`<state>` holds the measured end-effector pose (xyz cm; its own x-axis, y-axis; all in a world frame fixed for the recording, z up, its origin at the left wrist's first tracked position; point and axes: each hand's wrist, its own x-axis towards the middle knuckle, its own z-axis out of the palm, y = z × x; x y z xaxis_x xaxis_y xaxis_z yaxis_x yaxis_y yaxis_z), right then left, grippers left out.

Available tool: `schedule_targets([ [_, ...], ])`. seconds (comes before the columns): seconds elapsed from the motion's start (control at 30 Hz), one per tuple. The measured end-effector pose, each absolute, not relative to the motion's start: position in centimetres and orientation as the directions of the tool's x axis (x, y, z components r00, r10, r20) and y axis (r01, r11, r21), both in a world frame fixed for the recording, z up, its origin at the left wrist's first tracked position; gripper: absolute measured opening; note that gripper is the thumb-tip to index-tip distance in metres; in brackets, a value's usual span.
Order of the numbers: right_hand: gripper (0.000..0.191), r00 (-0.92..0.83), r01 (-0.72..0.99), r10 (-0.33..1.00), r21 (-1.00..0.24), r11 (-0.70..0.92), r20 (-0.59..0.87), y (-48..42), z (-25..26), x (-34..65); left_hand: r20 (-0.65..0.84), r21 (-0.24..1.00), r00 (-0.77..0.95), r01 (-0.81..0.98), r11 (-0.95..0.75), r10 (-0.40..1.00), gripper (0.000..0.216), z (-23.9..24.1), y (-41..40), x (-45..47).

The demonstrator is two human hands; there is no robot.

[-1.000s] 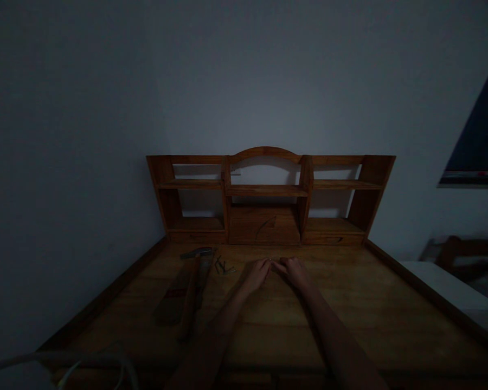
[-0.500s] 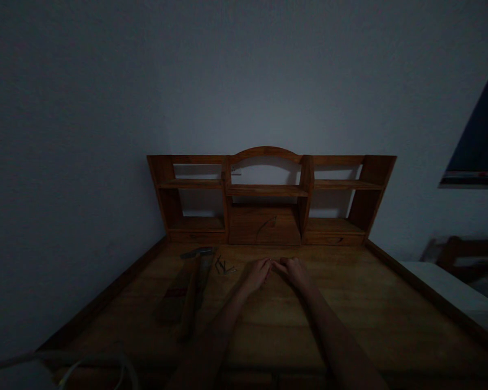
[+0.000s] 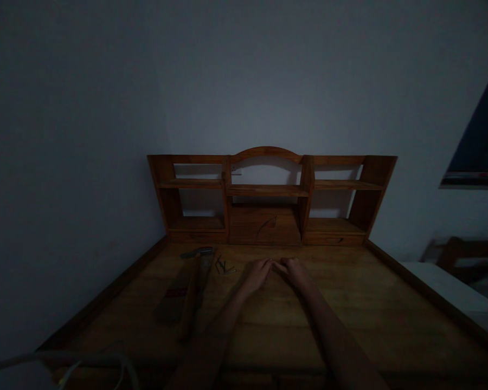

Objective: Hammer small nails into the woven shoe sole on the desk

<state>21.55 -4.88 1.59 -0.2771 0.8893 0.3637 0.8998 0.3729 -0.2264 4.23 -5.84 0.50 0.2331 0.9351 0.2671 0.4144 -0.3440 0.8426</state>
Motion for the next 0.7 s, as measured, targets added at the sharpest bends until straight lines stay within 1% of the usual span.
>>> schedule_targets([
  [0.23, 0.06, -0.275, 0.904, 0.894, -0.22, 0.365, 0.352, -4.79, 1.66, 21.49, 0.261, 0.865, 0.248, 0.37, -0.34, 0.933, 0.033, 0.32, -5.68, 4.22],
  [0.4, 0.06, -0.287, 0.902, 0.887, -0.211, 0.378, 0.361, -4.86, 1.7, 21.58, 0.295, 0.839, 0.255, 0.393, -0.377, 0.921, 0.031, 0.65, -5.85, 4.2],
  [0.57, 0.06, -0.289, 0.902, 0.887, -0.206, 0.378, 0.361, -4.88, 1.61, 21.67, 0.267, 0.828, 0.228, 0.442, -0.344, 0.936, 0.035, 0.4, -5.69, 4.21],
  [0.7, 0.06, -0.283, 0.907, 0.893, -0.204, 0.368, 0.351, -4.79, 1.62, 21.62, 0.285, 0.834, 0.241, 0.415, -0.364, 0.928, 0.035, 0.03, -5.45, 4.22],
])
